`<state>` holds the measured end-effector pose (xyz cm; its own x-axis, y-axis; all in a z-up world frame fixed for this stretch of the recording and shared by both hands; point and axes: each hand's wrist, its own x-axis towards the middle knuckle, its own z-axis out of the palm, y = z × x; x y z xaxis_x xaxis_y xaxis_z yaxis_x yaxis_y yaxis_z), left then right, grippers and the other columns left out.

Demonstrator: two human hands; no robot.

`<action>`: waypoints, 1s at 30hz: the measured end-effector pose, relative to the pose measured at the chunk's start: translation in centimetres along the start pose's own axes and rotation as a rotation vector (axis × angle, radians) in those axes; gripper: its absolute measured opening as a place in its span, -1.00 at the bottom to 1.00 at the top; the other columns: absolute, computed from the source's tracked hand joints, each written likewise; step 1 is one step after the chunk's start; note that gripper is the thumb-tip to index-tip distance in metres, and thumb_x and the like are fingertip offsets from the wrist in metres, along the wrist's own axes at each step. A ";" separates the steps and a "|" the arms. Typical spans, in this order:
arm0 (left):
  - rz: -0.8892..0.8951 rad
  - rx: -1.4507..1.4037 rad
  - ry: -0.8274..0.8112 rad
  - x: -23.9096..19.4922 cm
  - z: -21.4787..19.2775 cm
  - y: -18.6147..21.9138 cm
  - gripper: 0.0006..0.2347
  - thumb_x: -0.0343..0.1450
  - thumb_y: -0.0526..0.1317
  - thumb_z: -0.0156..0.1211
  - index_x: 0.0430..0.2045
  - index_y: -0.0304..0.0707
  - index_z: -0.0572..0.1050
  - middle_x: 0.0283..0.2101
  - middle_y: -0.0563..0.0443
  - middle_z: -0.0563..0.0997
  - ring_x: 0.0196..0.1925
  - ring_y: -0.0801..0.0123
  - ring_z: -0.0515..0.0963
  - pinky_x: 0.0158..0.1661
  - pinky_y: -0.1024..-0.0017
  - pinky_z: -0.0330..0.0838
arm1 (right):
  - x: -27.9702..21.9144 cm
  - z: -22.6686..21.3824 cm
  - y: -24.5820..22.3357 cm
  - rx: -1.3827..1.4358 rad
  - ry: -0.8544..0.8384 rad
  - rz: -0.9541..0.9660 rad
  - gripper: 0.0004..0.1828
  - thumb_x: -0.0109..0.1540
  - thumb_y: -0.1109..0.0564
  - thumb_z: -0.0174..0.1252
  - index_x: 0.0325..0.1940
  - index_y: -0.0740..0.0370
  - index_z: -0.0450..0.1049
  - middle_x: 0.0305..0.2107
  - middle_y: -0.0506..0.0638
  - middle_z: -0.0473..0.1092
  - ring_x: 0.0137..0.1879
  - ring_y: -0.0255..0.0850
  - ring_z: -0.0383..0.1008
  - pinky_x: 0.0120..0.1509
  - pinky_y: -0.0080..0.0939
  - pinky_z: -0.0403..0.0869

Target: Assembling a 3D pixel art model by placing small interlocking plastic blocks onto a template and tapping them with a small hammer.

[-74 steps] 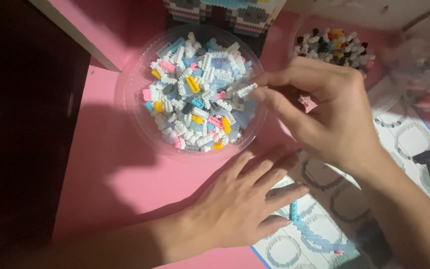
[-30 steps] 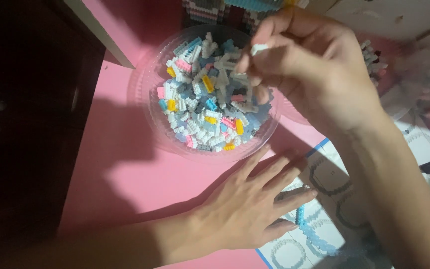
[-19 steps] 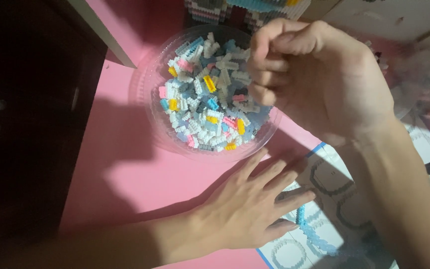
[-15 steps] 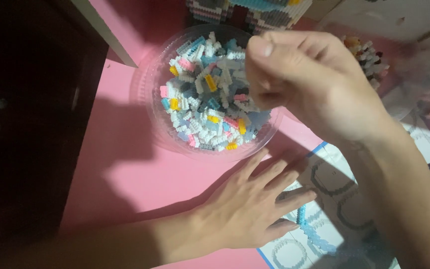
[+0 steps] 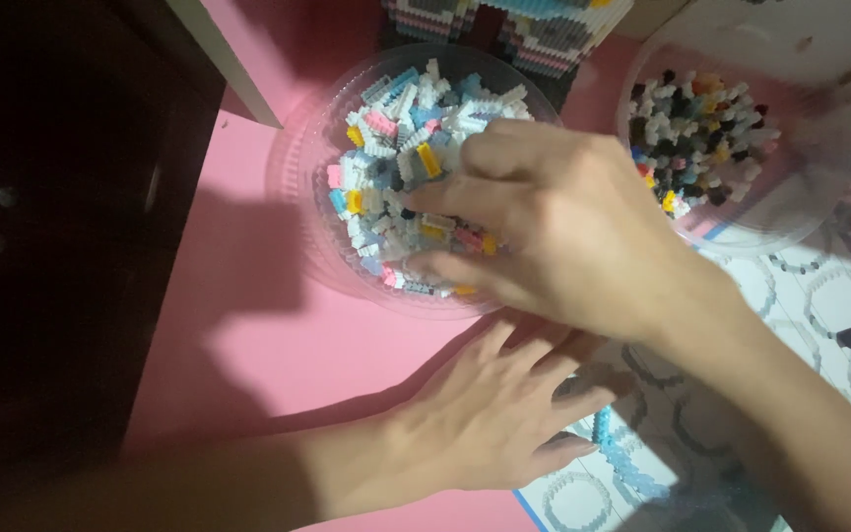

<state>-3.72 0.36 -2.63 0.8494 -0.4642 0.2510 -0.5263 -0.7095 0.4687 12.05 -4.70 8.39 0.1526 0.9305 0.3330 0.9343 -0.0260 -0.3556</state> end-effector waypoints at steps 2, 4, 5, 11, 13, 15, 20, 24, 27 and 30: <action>0.006 -0.033 0.046 -0.1 -0.2 0.0 -0.60 0.49 0.15 0.05 0.15 0.14 0.56 0.34 -0.16 0.46 0.24 0.03 0.45 -0.04 -0.01 0.30 | -0.2 1.1 -0.3 -0.225 -0.027 0.102 -0.60 0.33 -0.13 0.45 0.05 0.22 0.66 -0.32 -0.01 0.47 -0.19 -0.02 0.51 -0.46 0.02 0.39; 0.001 -0.030 0.034 -0.2 0.2 0.1 -0.59 0.49 0.15 0.01 0.16 0.14 0.54 0.37 -0.16 0.46 0.30 0.03 0.43 0.01 -0.06 0.32 | 0.1 1.5 -0.4 -0.216 -0.002 0.105 -0.67 0.35 -0.09 0.44 -0.03 0.22 0.68 -0.35 -0.02 0.45 -0.22 -0.03 0.50 -0.45 0.02 0.38; -0.003 -0.026 0.022 -0.2 0.3 0.0 -0.59 0.50 0.16 -0.02 0.17 0.14 0.53 0.39 -0.16 0.45 0.35 0.03 0.41 0.07 -0.10 0.33 | 0.2 1.7 -0.4 -0.208 0.025 0.108 -0.74 0.37 -0.05 0.42 -0.10 0.21 0.70 -0.38 -0.04 0.44 -0.24 -0.05 0.49 -0.45 0.02 0.37; 0.002 -0.022 0.028 -0.2 0.4 0.0 -0.60 0.46 0.17 0.11 0.14 0.16 0.57 -0.12 0.01 0.58 -0.07 0.10 0.52 -0.02 0.02 0.31 | 0.5 0.0 -0.4 0.056 0.098 0.120 -0.75 0.45 0.16 0.22 -0.11 0.44 0.67 -0.33 0.13 0.53 -0.30 -0.08 0.52 -0.27 -0.07 0.45; 0.010 -0.026 0.017 -0.1 0.0 -0.1 -0.57 0.48 0.16 0.07 0.21 0.15 0.53 0.05 -0.07 0.57 0.10 0.04 0.50 0.17 -0.08 0.26 | 0.9 -1.2 -1.0 0.138 0.094 0.267 -0.78 0.43 0.13 0.24 -0.13 0.36 0.69 -0.39 0.03 0.52 -0.44 -0.25 0.33 -0.41 -0.22 0.27; 0.022 -0.030 0.005 -0.1 -0.4 -0.2 -0.54 0.49 0.16 0.02 0.27 0.14 0.50 0.22 -0.14 0.57 0.28 -0.01 0.48 0.35 -0.17 0.21 | 0.8 -2.1 -1.4 0.219 0.088 0.415 -0.80 0.40 0.11 0.27 -0.15 0.28 0.70 -0.46 -0.06 0.51 -0.57 -0.41 0.14 -0.55 -0.37 0.09; 0.019 0.013 0.081 -0.3 -0.2 -0.1 -0.52 0.45 0.18 0.14 0.29 0.20 0.48 0.34 -0.12 0.54 0.40 -0.05 0.47 0.46 -0.10 0.13 | -2.0 -4.9 -2.5 0.336 0.109 0.628 -0.92 0.33 0.27 0.38 -0.23 0.36 0.66 -0.51 -0.03 0.41 -0.43 -0.37 0.20 -0.33 -0.36 0.14; 0.036 0.014 0.019 0.0 -0.5 -0.3 -0.49 0.47 0.18 0.09 0.35 0.19 0.43 0.34 -0.13 0.52 0.32 0.04 0.44 0.30 -0.03 0.21 | -9.1 -7.3 -2.5 0.201 0.029 0.717 -0.88 0.29 0.17 0.35 -0.29 0.26 0.63 -0.58 -0.08 0.31 -0.48 -0.36 0.17 -0.34 -0.36 0.16; 0.051 0.058 0.036 0.6 -1.7 -0.3 -0.48 0.44 0.20 0.16 0.33 0.24 0.46 0.52 -0.17 0.35 0.57 -0.01 0.25 0.41 -0.08 0.10 | -15.1 -7.8 -2.2 0.011 -0.096 0.809 -0.83 0.23 0.00 0.32 -0.36 0.11 0.59 -0.70 -0.16 0.16 -0.56 -0.35 0.13 -0.35 -0.35 0.20; 0.103 0.064 0.008 1.3 -2.6 -0.4 -0.51 0.46 0.16 0.13 0.31 0.16 0.49 0.44 -0.26 0.44 0.56 -0.07 0.27 0.54 -0.13 -0.08 | -20.5 -5.9 -1.7 -0.127 -0.196 0.747 -0.93 0.23 0.05 0.33 -0.23 -0.05 0.56 -0.56 -0.17 0.37 -0.49 -0.24 0.35 -0.29 -0.18 0.38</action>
<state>-2.34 1.39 -0.32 0.7907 -0.5323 0.3023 -0.6122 -0.6905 0.3853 9.18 -25.84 7.33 0.7068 0.6972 -0.1202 0.6377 -0.7014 -0.3183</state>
